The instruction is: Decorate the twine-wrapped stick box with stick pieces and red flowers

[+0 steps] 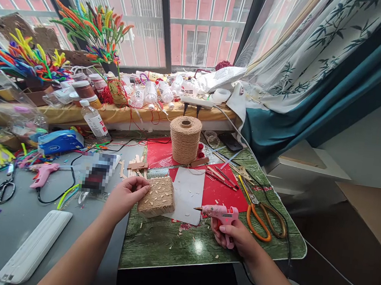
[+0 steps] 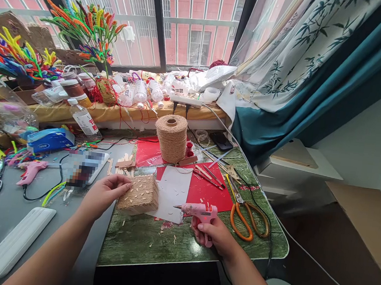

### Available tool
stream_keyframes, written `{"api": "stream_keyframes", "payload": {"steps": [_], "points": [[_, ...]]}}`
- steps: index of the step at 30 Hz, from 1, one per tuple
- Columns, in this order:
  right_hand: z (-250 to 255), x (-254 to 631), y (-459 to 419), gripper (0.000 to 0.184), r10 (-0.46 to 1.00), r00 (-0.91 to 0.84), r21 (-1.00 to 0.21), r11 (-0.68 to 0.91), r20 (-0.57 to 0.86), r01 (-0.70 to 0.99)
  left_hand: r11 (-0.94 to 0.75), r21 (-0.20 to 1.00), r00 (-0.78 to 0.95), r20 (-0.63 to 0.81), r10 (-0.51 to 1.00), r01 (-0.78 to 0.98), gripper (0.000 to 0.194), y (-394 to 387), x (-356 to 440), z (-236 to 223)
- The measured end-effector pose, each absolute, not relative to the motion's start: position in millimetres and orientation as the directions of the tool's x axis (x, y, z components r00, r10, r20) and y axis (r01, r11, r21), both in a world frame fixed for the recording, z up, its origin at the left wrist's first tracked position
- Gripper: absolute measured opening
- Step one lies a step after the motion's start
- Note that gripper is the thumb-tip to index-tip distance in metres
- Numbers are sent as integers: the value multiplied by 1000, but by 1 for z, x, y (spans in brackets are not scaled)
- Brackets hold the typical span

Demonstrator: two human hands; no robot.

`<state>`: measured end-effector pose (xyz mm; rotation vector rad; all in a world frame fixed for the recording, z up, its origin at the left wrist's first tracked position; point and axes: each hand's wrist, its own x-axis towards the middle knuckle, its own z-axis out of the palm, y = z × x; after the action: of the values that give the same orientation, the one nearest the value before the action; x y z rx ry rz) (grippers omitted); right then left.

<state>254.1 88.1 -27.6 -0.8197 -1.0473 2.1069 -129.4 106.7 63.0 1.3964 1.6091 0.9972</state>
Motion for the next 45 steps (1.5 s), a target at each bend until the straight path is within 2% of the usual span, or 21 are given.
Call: {"api": "stream_keyframes", "payload": {"steps": [20,28,37,45], "points": [[-22,252,87,24,761,-594,-827,-493,-260,-270,193,954,-86,-178,980,229,33,108,-124,71],[-28,254,87,24,756,-601,-821,-501,-260,-275,181,959,-65,-171,983,220,31,108,-125,74],[-26,254,86,24,759,-577,-816,-518,-302,-255,230,971,-44,-227,973,65,41,113,-125,69],[-30,254,88,22,778,-586,-835,-466,-229,-292,268,963,-41,-268,962,-11,45,112,-125,69]]}}
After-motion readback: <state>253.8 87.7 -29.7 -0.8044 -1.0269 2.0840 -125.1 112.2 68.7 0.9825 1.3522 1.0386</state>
